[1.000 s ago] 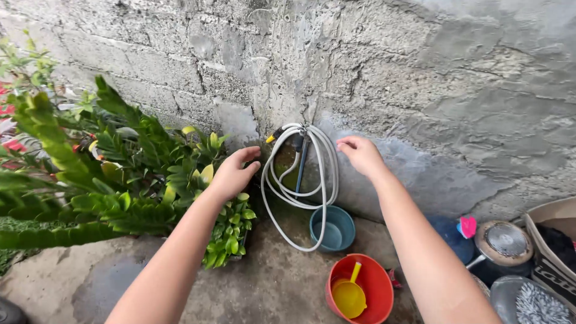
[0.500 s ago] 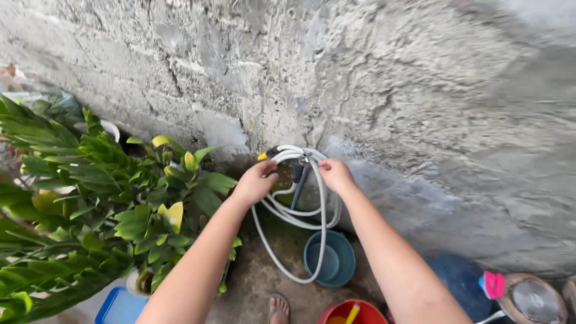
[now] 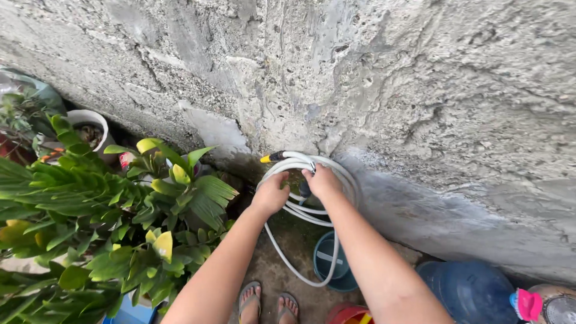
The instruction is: Watering potted plants with a garden hose and preparing a bucket of water.
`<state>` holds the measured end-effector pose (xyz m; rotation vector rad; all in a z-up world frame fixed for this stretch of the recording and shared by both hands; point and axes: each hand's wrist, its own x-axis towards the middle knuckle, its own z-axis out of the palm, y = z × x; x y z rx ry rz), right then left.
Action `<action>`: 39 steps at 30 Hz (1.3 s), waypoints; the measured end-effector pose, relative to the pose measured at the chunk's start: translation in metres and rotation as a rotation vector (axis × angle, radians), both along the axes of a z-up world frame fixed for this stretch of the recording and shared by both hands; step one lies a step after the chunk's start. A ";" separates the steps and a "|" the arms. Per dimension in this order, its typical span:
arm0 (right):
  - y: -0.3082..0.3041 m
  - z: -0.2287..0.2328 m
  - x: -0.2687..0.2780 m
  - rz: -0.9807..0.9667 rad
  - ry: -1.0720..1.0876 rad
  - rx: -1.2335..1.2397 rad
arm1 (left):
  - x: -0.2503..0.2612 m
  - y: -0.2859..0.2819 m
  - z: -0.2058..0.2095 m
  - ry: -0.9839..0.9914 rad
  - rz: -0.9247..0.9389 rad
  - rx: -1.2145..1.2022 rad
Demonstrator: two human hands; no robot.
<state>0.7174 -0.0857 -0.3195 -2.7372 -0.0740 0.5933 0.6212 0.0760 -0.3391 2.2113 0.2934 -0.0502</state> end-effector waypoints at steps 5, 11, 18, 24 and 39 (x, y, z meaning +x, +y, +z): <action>-0.006 -0.077 0.021 -0.124 -0.224 0.155 | 0.034 -0.017 -0.056 0.028 0.056 -0.202; -0.019 -0.066 0.018 -0.004 -0.256 0.261 | 0.049 -0.037 -0.066 0.021 0.038 -0.179; -0.025 -0.027 0.023 0.316 -0.086 0.239 | 0.046 -0.048 -0.088 -0.023 0.005 -0.168; -0.055 -0.048 0.033 0.141 -0.060 0.605 | 0.050 -0.041 -0.078 0.043 0.035 -0.171; -0.071 -0.085 -0.008 0.088 -0.280 0.255 | 0.045 -0.044 -0.051 0.105 0.039 -0.292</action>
